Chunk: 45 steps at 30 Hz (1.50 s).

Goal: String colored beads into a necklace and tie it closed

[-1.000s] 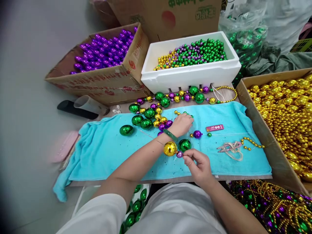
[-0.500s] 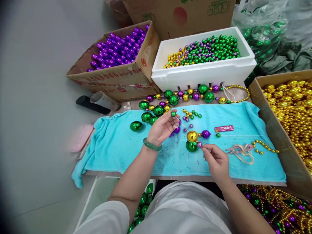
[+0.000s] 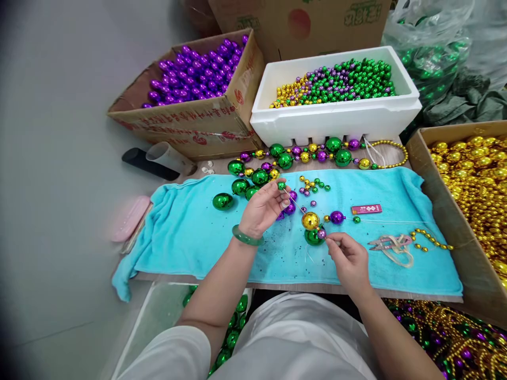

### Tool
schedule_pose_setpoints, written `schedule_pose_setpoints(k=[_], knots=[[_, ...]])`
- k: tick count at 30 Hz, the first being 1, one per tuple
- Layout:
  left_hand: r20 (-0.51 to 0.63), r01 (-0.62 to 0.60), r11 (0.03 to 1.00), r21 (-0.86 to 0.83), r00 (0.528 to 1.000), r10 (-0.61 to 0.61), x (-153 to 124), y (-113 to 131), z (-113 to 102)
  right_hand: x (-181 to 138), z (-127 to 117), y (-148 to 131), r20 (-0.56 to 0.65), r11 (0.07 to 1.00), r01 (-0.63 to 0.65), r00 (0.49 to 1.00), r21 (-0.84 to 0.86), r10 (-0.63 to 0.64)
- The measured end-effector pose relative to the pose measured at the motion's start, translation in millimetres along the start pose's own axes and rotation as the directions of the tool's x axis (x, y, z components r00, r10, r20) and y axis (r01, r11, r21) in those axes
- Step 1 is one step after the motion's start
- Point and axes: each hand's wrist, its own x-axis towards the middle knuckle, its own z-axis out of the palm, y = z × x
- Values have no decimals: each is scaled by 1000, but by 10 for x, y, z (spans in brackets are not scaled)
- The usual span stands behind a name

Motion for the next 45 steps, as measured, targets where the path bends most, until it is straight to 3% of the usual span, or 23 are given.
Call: schedule_pose_setpoints(k=[5, 8, 10, 12, 15, 17, 20, 23, 25, 28, 30, 31, 33, 35, 45], knots=[[130, -49, 961, 271, 991, 14, -49, 42, -9, 9, 45, -5, 35, 1000, -5, 999, 6, 5], [136, -131, 866, 483, 988, 74, -43, 79, -65, 18, 73, -11, 27, 999, -1, 1000, 41, 0], [72, -210, 705, 678, 973, 220, -31, 87, -139, 26, 68, -19, 11, 998, 10, 1000, 69, -10], [50, -221, 460, 860, 934, 354, -35, 61, -232, 34, 41, -27, 1, 997, 19, 1000, 80, -19], [87, -141, 121, 983, 924, 372, -94, -49, -367, 45, -18, -30, -13, 996, 23, 1000, 82, -22], [89, -93, -2, 996, 942, 324, -154, -147, -428, 50, -46, -24, -21, 996, 22, 1000, 88, -20], [74, -56, -71, 996, 954, 290, -224, -267, -475, 46, -54, -15, -14, 996, 19, 1000, 89, -18], [36, -31, -22, 999, 967, 251, -253, -311, -502, 25, -37, -10, 4, 997, 23, 1000, 75, -24], [-9, -19, 119, 993, 973, 232, -267, -295, -519, 0, -27, -2, 12, 998, 24, 1000, 58, -25], [-151, 15, 571, 821, 970, 192, -305, -215, -534, -47, -24, 18, 50, 1000, 10, 999, 13, -10], [-213, 39, 850, 525, 973, 87, -340, -136, -531, -78, -24, 34, 95, 1000, 7, 995, -22, -5], [-212, 43, 925, 378, 976, 41, -357, -95, -525, -92, -21, 40, 116, 999, 12, 993, -35, -8], [-188, 29, 982, 188, 982, 7, -386, -25, -508, -112, -7, 44, 145, 999, 24, 989, -43, -18], [-171, 2, 993, 117, 985, 18, -404, 18, -487, -123, 14, 39, 156, 999, 28, 988, -40, -22], [-140, -49, 997, 64, 989, 57, -414, 23, -476, -112, 55, 35, 168, 996, 22, 986, -90, -7]])
